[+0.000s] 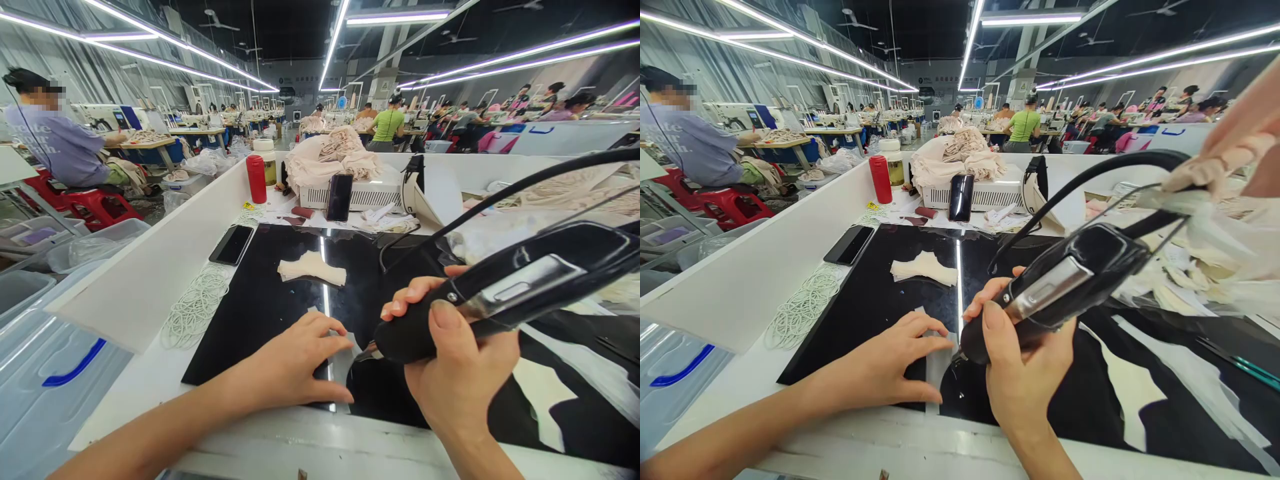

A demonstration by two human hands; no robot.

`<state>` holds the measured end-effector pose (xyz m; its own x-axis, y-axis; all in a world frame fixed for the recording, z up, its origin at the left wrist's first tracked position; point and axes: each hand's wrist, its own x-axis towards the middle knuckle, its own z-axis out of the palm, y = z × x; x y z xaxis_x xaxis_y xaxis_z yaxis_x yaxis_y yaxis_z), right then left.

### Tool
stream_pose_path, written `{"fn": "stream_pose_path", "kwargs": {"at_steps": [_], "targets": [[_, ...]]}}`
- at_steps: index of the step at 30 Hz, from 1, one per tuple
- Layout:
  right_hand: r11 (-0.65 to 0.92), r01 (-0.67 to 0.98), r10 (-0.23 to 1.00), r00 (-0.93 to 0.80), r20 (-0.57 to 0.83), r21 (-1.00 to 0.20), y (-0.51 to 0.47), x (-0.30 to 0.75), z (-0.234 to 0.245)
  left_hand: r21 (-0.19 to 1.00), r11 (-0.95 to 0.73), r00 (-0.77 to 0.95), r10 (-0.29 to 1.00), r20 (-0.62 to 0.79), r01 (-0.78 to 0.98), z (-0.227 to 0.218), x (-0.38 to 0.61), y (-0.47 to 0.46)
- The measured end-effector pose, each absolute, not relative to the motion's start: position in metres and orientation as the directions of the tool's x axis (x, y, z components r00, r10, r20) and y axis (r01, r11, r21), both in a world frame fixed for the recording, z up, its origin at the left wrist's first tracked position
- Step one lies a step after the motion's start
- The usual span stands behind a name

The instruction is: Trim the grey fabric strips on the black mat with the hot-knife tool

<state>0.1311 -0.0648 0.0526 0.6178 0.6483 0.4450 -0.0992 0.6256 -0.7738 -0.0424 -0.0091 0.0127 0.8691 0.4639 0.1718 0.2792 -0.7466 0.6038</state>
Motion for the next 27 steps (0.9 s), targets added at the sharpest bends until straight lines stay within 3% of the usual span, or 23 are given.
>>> {"fn": "stream_pose_path", "kwargs": {"at_steps": [4, 15, 27], "targets": [[0.627, -0.081, 0.660, 0.584, 0.473, -0.775, -0.065, 0.131, 0.049, 0.609, -0.733, 0.888, 0.449, 0.097, 0.304, 0.011, -0.044, -0.011], [0.617, -0.033, 0.647, 0.590, 0.482, -0.787, -0.068, 0.130, 0.046, 0.607, -0.729, 0.894, 0.443, 0.066, 0.316, 0.012, -0.045, -0.013], [0.605, -0.106, 0.688, 0.567, 0.452, -0.789, -0.075, 0.123, 0.045, 0.616, -0.728, 0.895, 0.438, 0.080, 0.301, 0.012, -0.046, -0.013]]}}
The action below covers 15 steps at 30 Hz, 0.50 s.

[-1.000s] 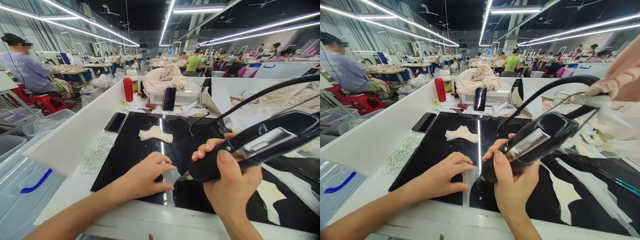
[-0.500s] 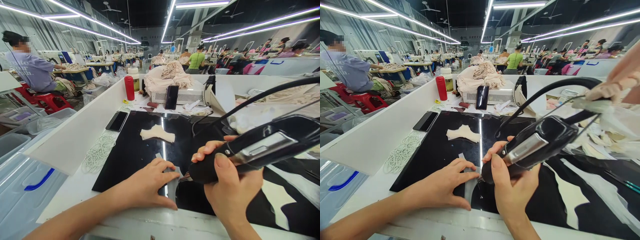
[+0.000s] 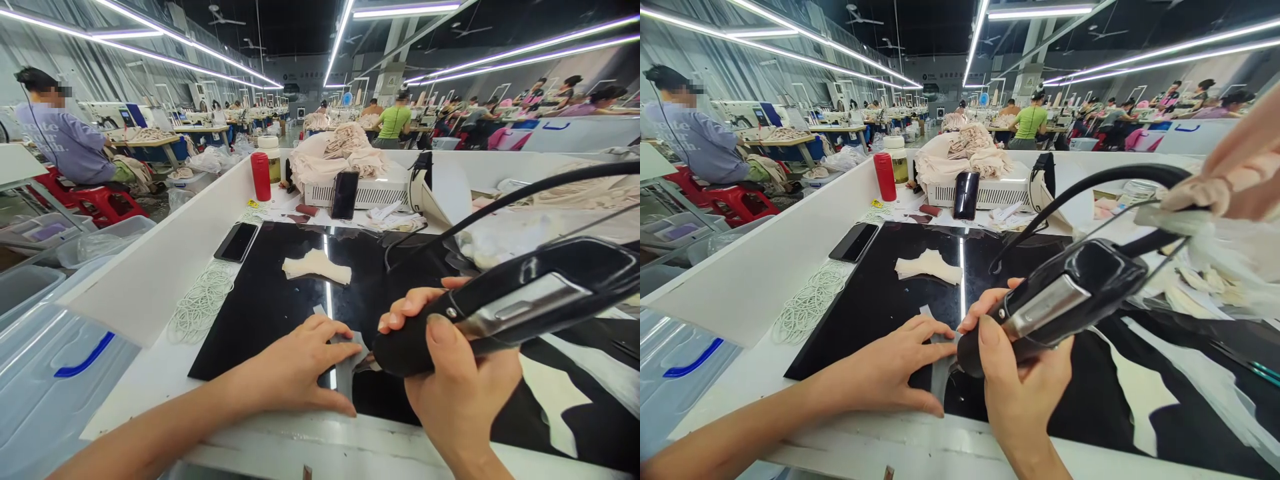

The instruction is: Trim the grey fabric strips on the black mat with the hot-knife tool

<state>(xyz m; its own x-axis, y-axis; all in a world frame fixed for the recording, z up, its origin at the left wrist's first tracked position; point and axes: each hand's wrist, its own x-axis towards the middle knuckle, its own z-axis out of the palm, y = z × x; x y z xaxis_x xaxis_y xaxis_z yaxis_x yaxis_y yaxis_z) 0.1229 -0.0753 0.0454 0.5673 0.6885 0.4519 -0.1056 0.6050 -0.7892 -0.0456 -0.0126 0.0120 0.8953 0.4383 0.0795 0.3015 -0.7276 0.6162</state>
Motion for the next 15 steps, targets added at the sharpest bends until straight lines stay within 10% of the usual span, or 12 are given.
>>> {"fn": "stream_pose_path", "kwargs": {"at_steps": [15], "targets": [[0.584, -0.171, 0.733, 0.531, 0.425, -0.793, -0.095, 0.117, 0.051, 0.615, -0.733, 0.892, 0.440, 0.102, 0.291, 0.010, -0.045, -0.012]]}}
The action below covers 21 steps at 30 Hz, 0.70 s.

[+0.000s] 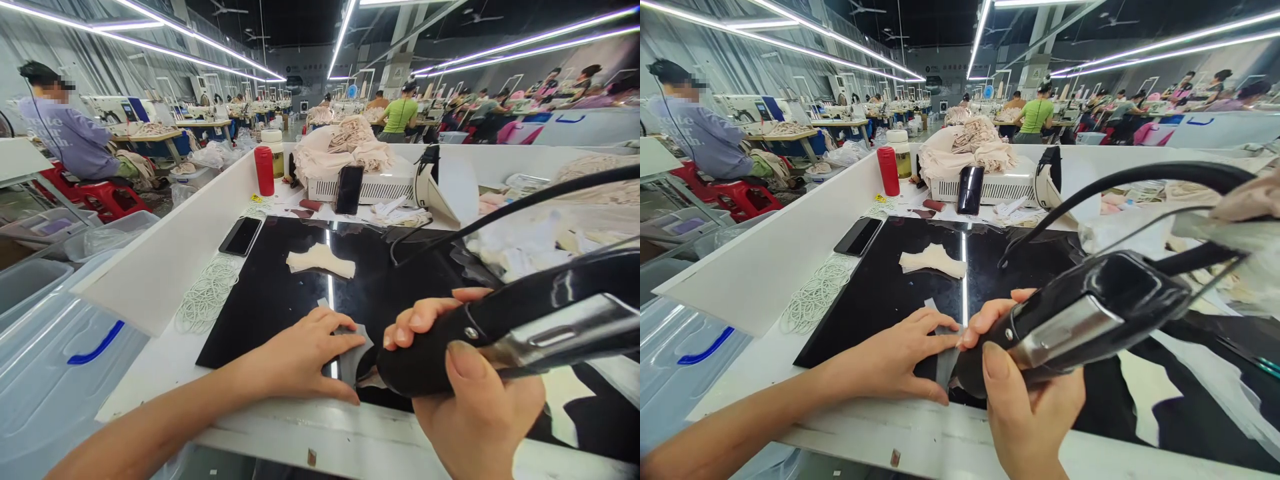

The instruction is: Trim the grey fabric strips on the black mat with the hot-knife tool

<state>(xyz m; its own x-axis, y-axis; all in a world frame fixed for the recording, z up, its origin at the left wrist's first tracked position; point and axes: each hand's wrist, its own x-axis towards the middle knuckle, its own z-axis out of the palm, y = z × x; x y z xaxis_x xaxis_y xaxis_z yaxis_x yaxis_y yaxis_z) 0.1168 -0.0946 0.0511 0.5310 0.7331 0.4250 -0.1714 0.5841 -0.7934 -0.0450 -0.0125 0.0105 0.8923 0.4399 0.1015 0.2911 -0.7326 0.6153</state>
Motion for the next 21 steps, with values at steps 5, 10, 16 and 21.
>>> {"fn": "stream_pose_path", "kwargs": {"at_steps": [5, 10, 16, 21], "targets": [[0.577, -0.137, 0.732, 0.524, 0.435, -0.805, -0.092, 0.118, 0.047, 0.613, -0.739, 0.892, 0.436, 0.117, 0.281, 0.006, -0.045, -0.011], [0.601, -0.087, 0.705, 0.527, 0.475, -0.795, -0.090, 0.118, 0.043, 0.583, -0.766, 0.886, 0.436, 0.160, 0.272, 0.005, -0.049, -0.010], [0.604, -0.071, 0.692, 0.542, 0.477, -0.794, -0.081, 0.138, 0.041, 0.435, -0.873, 0.869, 0.379, 0.318, 0.221, -0.023, -0.062, 0.016], [0.583, 0.044, 0.618, 0.623, 0.479, -0.811, -0.072, 0.158, 0.047, 0.343, -0.924, 0.876, 0.301, 0.377, 0.170, -0.031, -0.060, 0.025]]}}
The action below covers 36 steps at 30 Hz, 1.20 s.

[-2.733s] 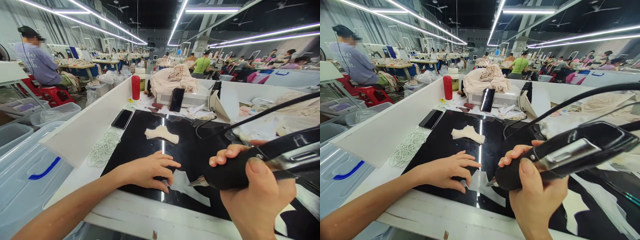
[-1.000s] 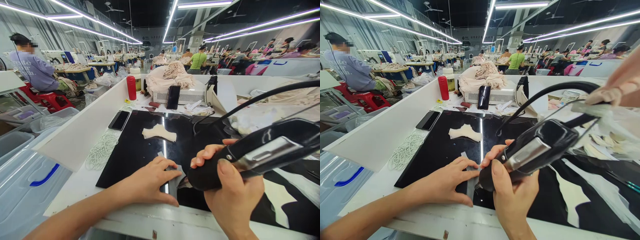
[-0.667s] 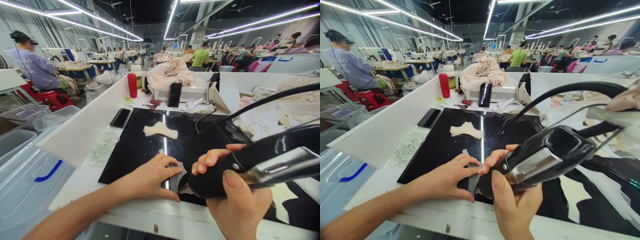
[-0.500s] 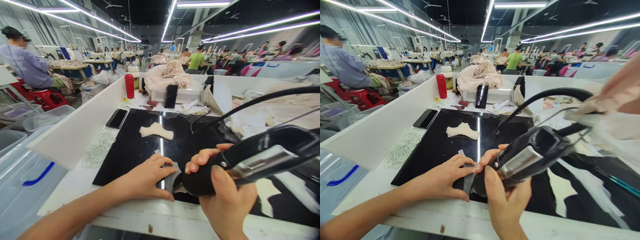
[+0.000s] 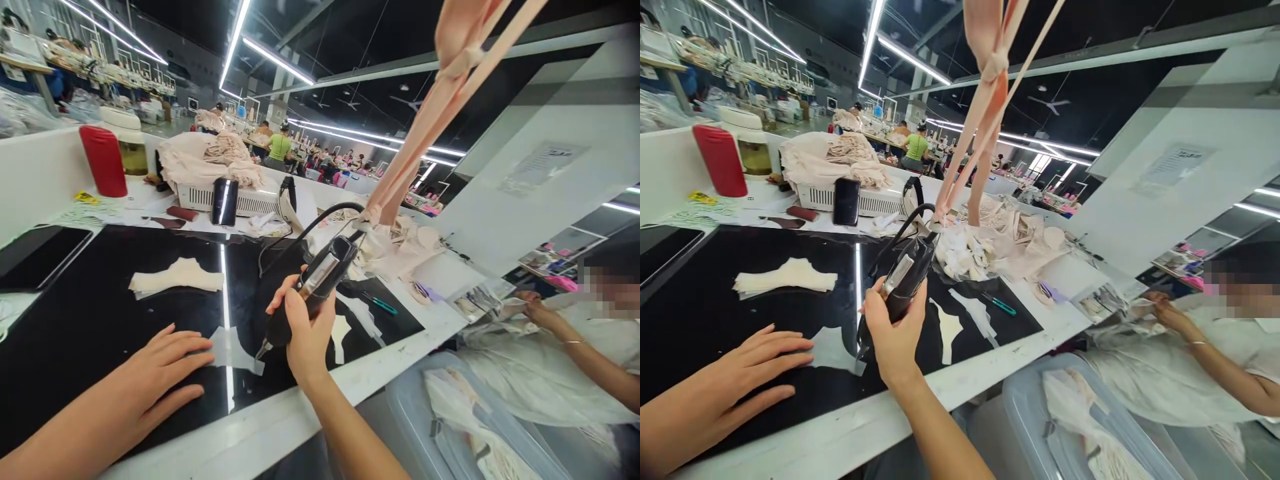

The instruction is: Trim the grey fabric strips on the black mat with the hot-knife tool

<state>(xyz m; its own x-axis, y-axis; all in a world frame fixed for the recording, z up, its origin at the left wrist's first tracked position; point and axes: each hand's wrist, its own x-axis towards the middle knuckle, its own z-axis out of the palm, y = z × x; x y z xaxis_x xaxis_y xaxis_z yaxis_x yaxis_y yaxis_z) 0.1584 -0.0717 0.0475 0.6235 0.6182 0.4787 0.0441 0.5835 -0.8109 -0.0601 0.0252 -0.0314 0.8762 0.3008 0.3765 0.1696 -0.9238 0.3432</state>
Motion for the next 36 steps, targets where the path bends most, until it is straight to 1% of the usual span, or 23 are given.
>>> {"fn": "stream_pose_path", "kwargs": {"at_steps": [4, 9, 11, 14, 18, 20, 22, 27, 36], "targets": [[0.578, 0.084, 0.583, 0.654, 0.483, -0.812, -0.063, 0.170, 0.048, 0.331, -0.933, 0.880, 0.270, 0.390, 0.140, -0.019, -0.054, 0.016], [0.580, 0.102, 0.546, 0.687, 0.479, -0.809, -0.057, 0.174, 0.049, 0.368, -0.913, 0.909, 0.294, 0.296, 0.176, -0.009, -0.052, 0.002], [0.584, 0.097, 0.543, 0.692, 0.477, -0.806, -0.057, 0.171, 0.051, 0.375, -0.908, 0.909, 0.303, 0.285, 0.184, -0.009, -0.053, 0.000], [0.592, 0.067, 0.564, 0.677, 0.472, -0.803, -0.060, 0.161, 0.054, 0.372, -0.910, 0.907, 0.303, 0.293, 0.184, -0.011, -0.054, -0.001], [0.612, -0.025, 0.617, 0.642, 0.456, -0.791, -0.063, 0.144, 0.055, 0.345, -0.926, 0.904, 0.274, 0.329, 0.155, -0.014, -0.054, 0.000], [0.619, -0.064, 0.634, 0.629, 0.450, -0.783, -0.063, 0.138, 0.054, 0.353, -0.926, 0.897, 0.266, 0.354, 0.136, -0.015, -0.053, -0.001], [0.618, -0.080, 0.647, 0.616, 0.449, -0.782, -0.064, 0.133, 0.052, 0.386, -0.913, 0.898, 0.277, 0.342, 0.134, -0.015, -0.052, -0.002], [0.593, -0.034, 0.657, 0.598, 0.459, -0.804, -0.072, 0.134, 0.047, 0.487, -0.855, 0.904, 0.337, 0.262, 0.178, -0.010, -0.048, -0.011], [0.570, 0.003, 0.637, 0.629, 0.445, -0.822, -0.078, 0.146, 0.049, 0.484, -0.854, 0.895, 0.353, 0.272, 0.189, -0.008, -0.045, -0.018]]}}
